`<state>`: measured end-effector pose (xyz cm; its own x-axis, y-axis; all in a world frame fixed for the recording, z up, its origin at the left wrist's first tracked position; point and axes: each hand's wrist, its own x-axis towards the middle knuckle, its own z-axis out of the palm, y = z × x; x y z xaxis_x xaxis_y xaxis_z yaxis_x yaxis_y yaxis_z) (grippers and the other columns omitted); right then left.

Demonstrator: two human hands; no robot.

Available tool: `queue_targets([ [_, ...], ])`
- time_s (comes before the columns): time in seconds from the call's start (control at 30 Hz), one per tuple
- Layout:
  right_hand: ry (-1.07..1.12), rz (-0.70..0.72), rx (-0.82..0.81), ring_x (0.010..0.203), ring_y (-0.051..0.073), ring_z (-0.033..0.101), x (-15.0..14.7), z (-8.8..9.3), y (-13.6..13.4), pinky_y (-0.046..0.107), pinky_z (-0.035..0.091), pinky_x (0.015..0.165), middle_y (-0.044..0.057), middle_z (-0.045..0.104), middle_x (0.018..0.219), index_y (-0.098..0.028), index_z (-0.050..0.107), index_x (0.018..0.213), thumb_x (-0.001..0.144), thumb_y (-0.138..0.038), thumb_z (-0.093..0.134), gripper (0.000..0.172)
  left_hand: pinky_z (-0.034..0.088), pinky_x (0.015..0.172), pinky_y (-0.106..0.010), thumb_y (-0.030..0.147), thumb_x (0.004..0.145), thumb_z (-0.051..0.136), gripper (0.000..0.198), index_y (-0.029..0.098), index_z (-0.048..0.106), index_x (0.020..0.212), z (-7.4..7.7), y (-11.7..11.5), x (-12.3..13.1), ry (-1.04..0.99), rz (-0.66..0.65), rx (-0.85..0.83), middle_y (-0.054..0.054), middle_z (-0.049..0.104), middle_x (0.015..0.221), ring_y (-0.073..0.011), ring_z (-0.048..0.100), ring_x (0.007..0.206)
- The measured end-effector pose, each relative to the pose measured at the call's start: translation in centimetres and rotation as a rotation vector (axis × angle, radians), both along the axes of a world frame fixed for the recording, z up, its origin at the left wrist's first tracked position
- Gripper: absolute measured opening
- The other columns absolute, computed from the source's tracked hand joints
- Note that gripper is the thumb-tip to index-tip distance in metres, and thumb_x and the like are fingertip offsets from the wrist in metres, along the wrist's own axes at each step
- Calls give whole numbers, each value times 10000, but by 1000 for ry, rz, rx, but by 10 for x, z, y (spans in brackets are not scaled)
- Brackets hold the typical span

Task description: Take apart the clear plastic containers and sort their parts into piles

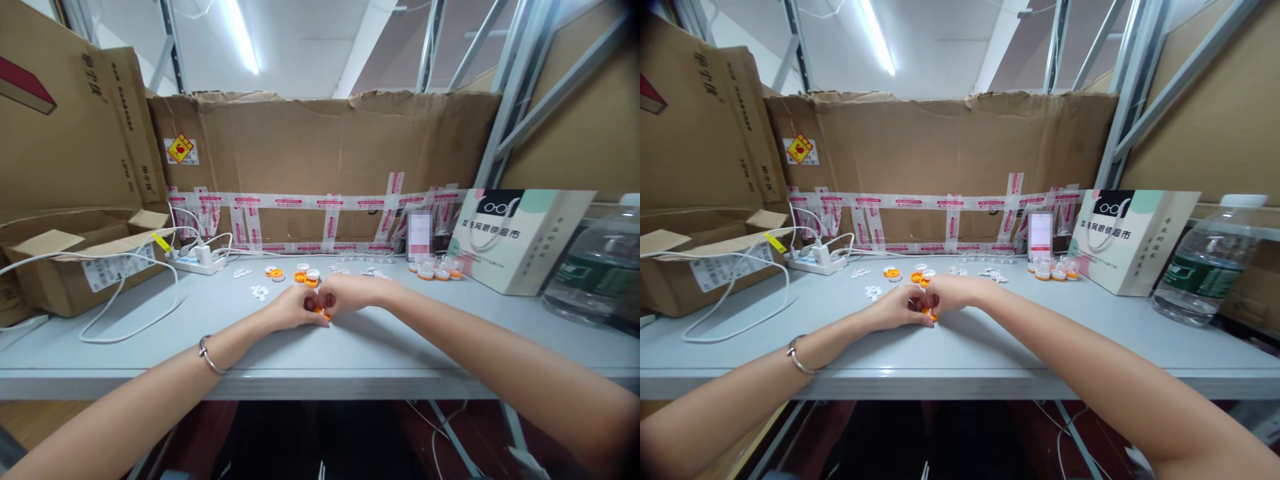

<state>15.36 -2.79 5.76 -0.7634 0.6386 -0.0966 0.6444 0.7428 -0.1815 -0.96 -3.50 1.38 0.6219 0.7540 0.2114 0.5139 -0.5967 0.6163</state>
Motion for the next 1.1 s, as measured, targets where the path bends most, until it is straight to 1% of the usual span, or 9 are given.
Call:
queue_targets([
  [0.2, 88, 109, 108, 488, 74, 408, 2, -8, -7, 193, 292, 471, -36, 527, 538, -164, 605, 706, 625, -175, 613, 82, 341, 535, -207, 385, 598, 712, 323, 125, 631, 773, -3, 2, 1, -24, 0, -16, 11, 557, 651, -112, 478, 607],
  [0.33, 90, 46, 198, 463, 70, 372, 3, -15, -8, 203, 267, 458, -32, 519, 521, -159, 588, 633, 633, -206, 622, 58, 341, 527, -205, 410, 598, 703, 328, 133, 628, 758, -4, 3, 0, -36, -7, -24, 13, 561, 652, -111, 479, 601],
  [0.4, 135, -11, 212, 475, 77, 397, 7, -19, -7, 210, 275, 470, -21, 541, 532, -155, 589, 611, 646, -209, 612, 69, 346, 530, -206, 422, 598, 700, 337, 136, 634, 763, -5, 3, 0, -39, -2, -25, 12, 565, 658, -110, 482, 603],
  [0.57, 500, -190, 35, 585, 112, 539, 21, -24, -2, 220, 379, 548, 18, 637, 653, -142, 640, 713, 710, -189, 543, 108, 374, 545, -214, 472, 579, 701, 412, 142, 662, 822, -4, 4, -2, -56, 10, -12, -7, 603, 714, -131, 525, 643],
  [0.67, 772, -331, -104, 613, 127, 571, 24, -23, -1, 241, 428, 576, 34, 648, 680, -130, 637, 747, 698, -256, 593, 142, 422, 611, -232, 473, 646, 658, 390, 155, 664, 871, 0, 4, -2, -200, 75, 27, -23, 642, 787, -146, 567, 699],
  [0.77, 969, -364, -263, 627, 130, 590, 18, -22, -6, 270, 466, 633, 34, 645, 661, -127, 621, 736, 663, -299, 656, 190, 456, 691, -248, 399, 739, 598, 294, 153, 659, 888, 7, 0, -1, -387, 108, 45, -42, 666, 826, -150, 601, 752],
  [0.87, 1092, -364, -384, 645, 123, 598, 10, -24, -14, 287, 478, 687, 33, 654, 682, -137, 610, 727, 638, -323, 692, 222, 477, 690, -247, 340, 767, 575, 234, 135, 664, 836, 12, -7, 0, -445, 92, 45, -55, 677, 789, -154, 621, 747],
  [1.0, 1165, -376, -474, 695, 134, 607, 7, -28, -15, 309, 477, 741, 41, 658, 725, -139, 619, 757, 629, -366, 702, 274, 486, 646, -225, 295, 763, 571, 184, 141, 667, 794, 18, -10, -6, -383, 134, 126, -39, 686, 751, -140, 626, 691],
  [1.1, 1095, -382, -439, 705, 133, 595, 17, -27, -10, 313, 467, 748, 46, 648, 762, -140, 622, 803, 668, -418, 662, 311, 465, 629, -213, 251, 765, 540, 151, 164, 662, 783, 25, -2, -26, -152, 200, 294, -19, 679, 740, -129, 609, 660],
])
